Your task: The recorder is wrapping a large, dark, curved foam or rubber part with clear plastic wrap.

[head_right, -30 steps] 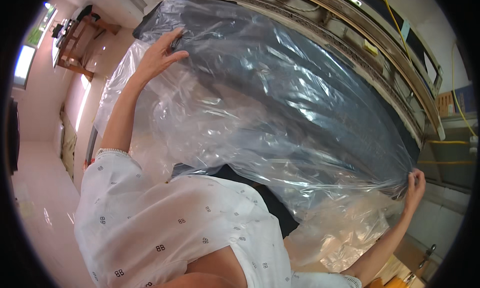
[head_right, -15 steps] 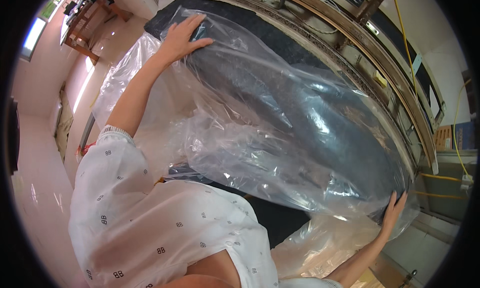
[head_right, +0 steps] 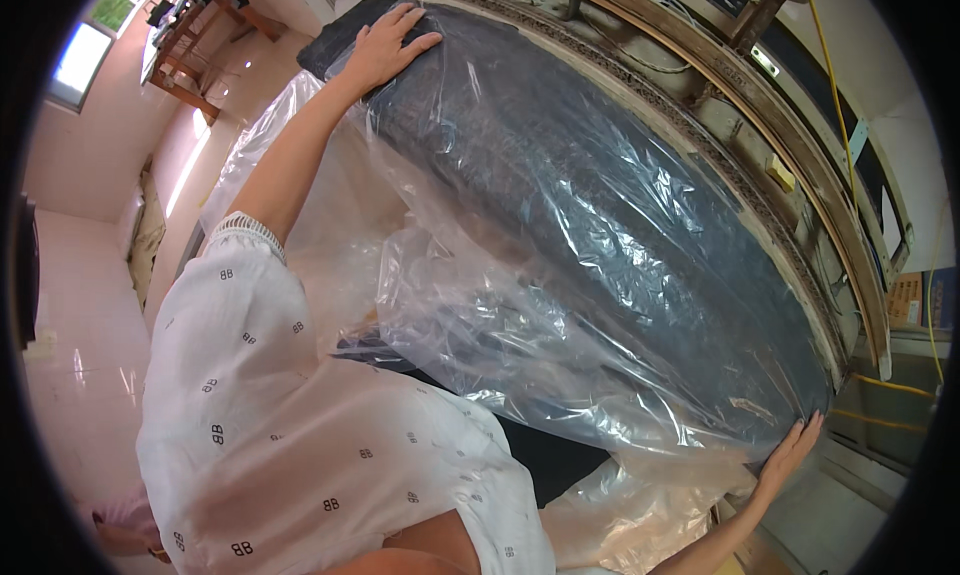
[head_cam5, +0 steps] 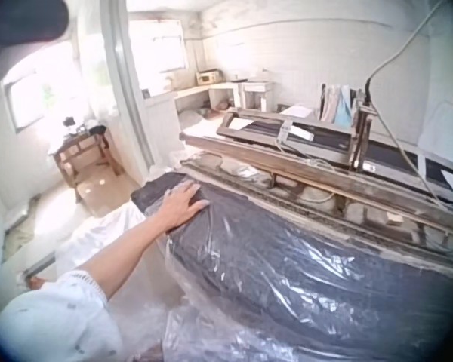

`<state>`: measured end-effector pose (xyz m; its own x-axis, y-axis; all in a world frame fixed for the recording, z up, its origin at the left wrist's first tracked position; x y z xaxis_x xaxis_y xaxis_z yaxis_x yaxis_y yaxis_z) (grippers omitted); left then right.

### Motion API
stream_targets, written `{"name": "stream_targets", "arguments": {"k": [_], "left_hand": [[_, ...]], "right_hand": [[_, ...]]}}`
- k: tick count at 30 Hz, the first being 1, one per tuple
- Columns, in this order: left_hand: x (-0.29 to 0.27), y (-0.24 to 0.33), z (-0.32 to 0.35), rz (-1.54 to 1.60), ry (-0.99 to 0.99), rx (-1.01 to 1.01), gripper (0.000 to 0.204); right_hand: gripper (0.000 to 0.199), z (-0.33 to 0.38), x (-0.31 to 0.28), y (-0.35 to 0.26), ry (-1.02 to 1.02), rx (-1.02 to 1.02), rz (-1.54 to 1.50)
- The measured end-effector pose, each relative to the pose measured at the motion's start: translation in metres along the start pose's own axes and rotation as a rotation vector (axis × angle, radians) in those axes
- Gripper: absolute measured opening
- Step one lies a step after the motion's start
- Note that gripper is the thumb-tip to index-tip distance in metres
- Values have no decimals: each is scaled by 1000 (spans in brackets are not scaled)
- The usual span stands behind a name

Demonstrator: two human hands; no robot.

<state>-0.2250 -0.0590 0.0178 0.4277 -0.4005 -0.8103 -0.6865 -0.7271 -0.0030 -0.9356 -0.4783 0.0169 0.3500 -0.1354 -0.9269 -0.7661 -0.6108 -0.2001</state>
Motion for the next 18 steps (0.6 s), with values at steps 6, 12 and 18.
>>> {"name": "stream_targets", "arguments": {"k": [6,12,18], "left_hand": [[13,6,-15,85,-55,-80,73],[23,12,-18,-11,-124,-139,74],[53,22,-30,59,-23,-226,74]], "right_hand": [[50,-17,-3,73,-54,247,-253],[43,-59,-18,-22,157,70,672],[39,-33,3,-302,-127,-460,-363]]}}
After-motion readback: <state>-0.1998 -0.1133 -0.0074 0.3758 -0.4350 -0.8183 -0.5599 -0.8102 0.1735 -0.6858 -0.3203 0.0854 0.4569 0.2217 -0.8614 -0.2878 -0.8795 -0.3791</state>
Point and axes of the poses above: each hand's wrist, its own z-axis away from the middle knuckle, its own x-axis out of the palm, y = z × x, the point moved 2 cm from there along -z, towards the middle knuckle, and after that the axes turned 3 degrees about y, right-handed, at the moved point
